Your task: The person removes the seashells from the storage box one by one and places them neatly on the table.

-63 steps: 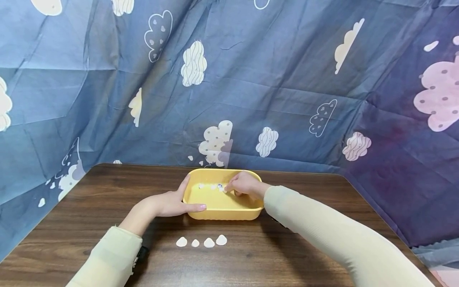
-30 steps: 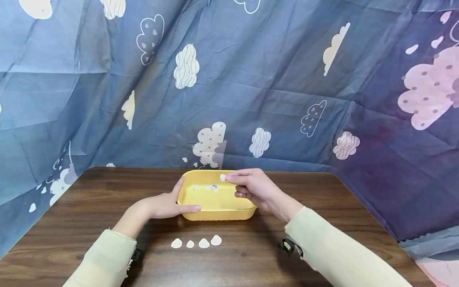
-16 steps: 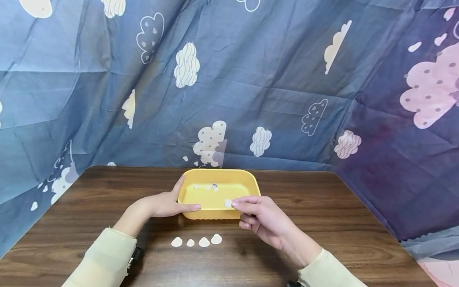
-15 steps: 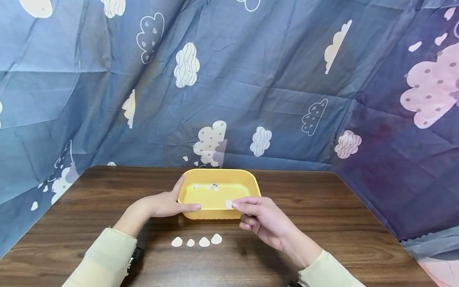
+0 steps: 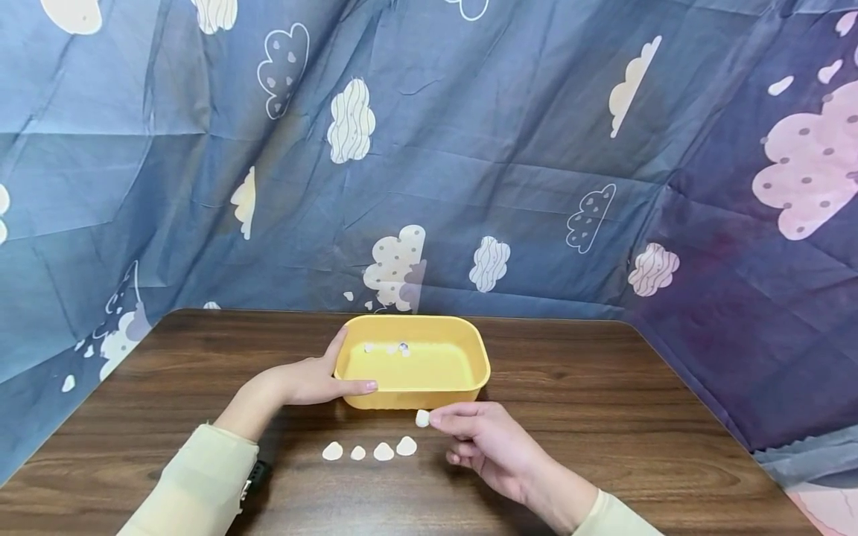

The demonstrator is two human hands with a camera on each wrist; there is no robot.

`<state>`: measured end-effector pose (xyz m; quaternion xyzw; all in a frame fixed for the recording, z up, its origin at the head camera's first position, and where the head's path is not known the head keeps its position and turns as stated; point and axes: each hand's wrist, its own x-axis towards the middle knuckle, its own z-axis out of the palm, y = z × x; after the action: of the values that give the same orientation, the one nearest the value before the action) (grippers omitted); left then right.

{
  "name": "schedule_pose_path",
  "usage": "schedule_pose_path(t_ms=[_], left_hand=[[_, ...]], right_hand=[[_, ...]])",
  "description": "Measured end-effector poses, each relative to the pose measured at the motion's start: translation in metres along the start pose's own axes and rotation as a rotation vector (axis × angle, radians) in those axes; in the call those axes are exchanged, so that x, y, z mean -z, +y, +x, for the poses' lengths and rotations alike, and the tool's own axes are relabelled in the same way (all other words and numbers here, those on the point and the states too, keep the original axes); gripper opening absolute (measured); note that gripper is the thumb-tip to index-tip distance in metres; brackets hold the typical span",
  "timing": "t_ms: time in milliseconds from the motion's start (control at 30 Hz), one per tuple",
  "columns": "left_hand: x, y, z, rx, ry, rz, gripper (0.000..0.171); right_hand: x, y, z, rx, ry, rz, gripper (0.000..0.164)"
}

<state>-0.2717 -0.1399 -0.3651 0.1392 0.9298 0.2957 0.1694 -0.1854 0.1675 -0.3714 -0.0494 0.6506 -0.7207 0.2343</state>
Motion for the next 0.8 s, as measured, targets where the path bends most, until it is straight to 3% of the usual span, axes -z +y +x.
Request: schedule_pose_path(t_ms=[200, 467, 800], left_hand=[[0.000, 0.000, -0.001, -0.002, -0.002, -0.002, 0.136], [0.001, 0.002, -0.001, -0.003, 0.002, 0.010, 0.136], [-0.001, 0.003, -0.002, 0.002, -0.007, 0.012, 0.137]], right_hand=[[0.000, 0.016, 0.003, -0.078, 0.051, 0.003, 0.017], [0.002, 0.025, 0.002, -0.096, 0.126, 0.017, 0.019], [-0.005, 0.038, 0.001, -0.089, 0.225, -0.127, 0.021]])
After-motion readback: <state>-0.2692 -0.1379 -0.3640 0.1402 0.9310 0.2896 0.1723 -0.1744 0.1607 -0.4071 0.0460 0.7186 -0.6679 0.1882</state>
